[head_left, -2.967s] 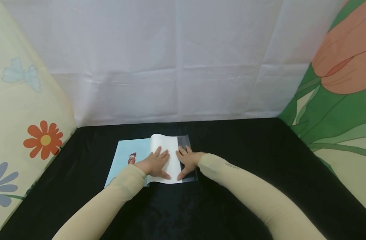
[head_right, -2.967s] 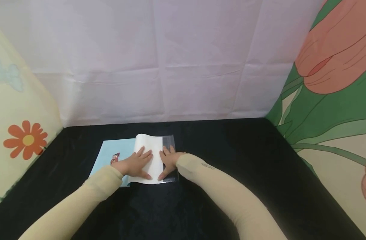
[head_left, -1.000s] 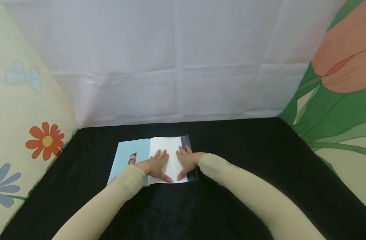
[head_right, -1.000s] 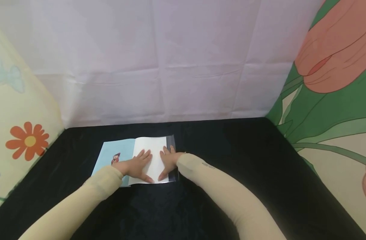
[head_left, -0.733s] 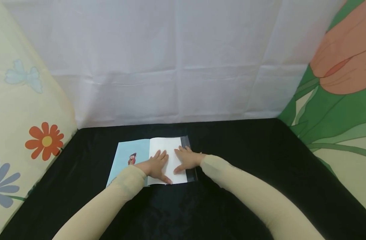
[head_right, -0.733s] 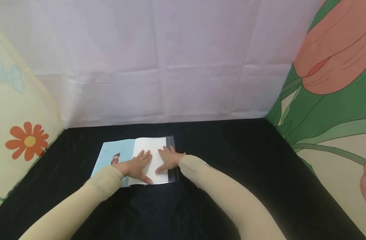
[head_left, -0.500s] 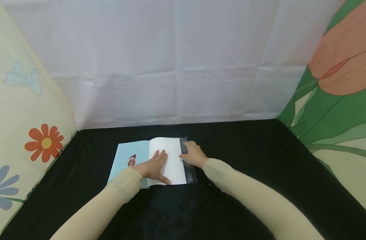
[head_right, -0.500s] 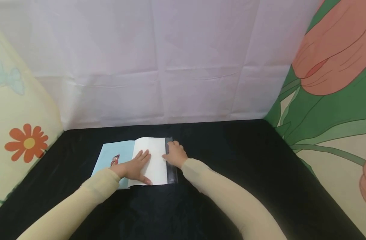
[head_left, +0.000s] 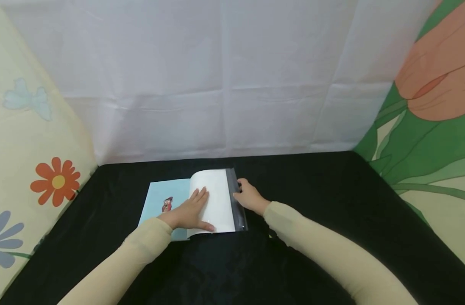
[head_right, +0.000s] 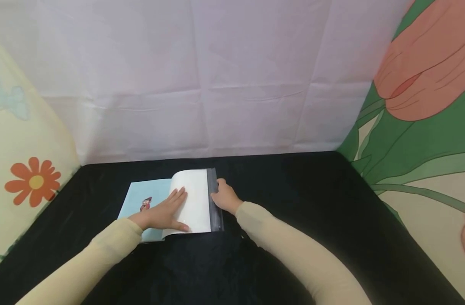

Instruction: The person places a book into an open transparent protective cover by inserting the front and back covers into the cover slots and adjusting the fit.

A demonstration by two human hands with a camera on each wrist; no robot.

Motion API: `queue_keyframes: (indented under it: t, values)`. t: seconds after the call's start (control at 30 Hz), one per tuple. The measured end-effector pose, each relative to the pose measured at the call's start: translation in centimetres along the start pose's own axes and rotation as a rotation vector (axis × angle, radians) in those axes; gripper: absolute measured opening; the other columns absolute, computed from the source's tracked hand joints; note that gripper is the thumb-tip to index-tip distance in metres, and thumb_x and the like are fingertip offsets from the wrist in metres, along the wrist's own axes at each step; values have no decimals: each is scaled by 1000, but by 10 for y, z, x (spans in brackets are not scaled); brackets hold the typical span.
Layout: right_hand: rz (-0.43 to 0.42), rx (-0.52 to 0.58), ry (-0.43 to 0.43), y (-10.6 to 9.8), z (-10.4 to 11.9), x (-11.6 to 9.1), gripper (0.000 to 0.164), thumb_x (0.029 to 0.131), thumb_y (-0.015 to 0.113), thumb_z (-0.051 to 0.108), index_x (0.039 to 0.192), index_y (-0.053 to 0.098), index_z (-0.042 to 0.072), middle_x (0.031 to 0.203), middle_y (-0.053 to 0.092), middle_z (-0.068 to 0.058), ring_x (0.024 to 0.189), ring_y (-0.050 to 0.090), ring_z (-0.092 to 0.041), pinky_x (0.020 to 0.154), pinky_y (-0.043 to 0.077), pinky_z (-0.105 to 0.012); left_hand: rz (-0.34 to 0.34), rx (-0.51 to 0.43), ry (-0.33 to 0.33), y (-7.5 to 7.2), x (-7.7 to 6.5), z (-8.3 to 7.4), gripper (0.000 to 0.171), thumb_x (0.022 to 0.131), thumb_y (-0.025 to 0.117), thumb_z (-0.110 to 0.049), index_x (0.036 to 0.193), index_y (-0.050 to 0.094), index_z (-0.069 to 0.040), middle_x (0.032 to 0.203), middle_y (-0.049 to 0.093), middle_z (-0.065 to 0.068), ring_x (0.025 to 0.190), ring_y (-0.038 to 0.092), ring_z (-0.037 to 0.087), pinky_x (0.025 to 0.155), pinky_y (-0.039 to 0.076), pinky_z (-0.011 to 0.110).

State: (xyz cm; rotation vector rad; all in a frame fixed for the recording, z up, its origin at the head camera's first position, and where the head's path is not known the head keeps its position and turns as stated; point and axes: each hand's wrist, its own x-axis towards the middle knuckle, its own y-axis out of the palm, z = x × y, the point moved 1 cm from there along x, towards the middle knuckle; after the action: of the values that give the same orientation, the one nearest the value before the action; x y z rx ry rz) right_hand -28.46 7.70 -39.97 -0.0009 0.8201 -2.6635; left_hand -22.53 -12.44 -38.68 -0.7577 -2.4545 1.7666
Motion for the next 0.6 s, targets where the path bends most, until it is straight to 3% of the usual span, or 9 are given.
queue_keyframes:
  t: [0.13, 0.3, 0.6]
  values:
    - [35, 120, 7, -3, 2, 3, 53, 98, 48, 3, 145, 28, -10, 125, 53, -29, 103, 59, -34, 81, 51, -42, -12, -34, 25, -2, -3, 1, 106, 83, 75, -44, 150, 13, 10, 159, 2, 25, 146, -2, 41, 115, 15, 52]
    - [-32, 208, -28, -6, 11, 4, 50, 97, 46, 2, 143, 31, -9, 116, 57, -26, 85, 62, -28, 69, 51, -34, -38, -70, 18, -5, -5, 1, 103, 87, 71, -44, 150, 11, 11, 159, 1, 25, 146, -1, 40, 115, 14, 50]
    - [-118, 351, -167, -9, 35, -2, 51, 101, 47, 3, 147, 27, -6, 120, 60, -25, 89, 66, -33, 73, 50, -34, -186, -177, -75, -11, -15, 3, 71, 104, 43, -36, 151, 12, 8, 159, 0, 24, 146, -3, 39, 115, 10, 52]
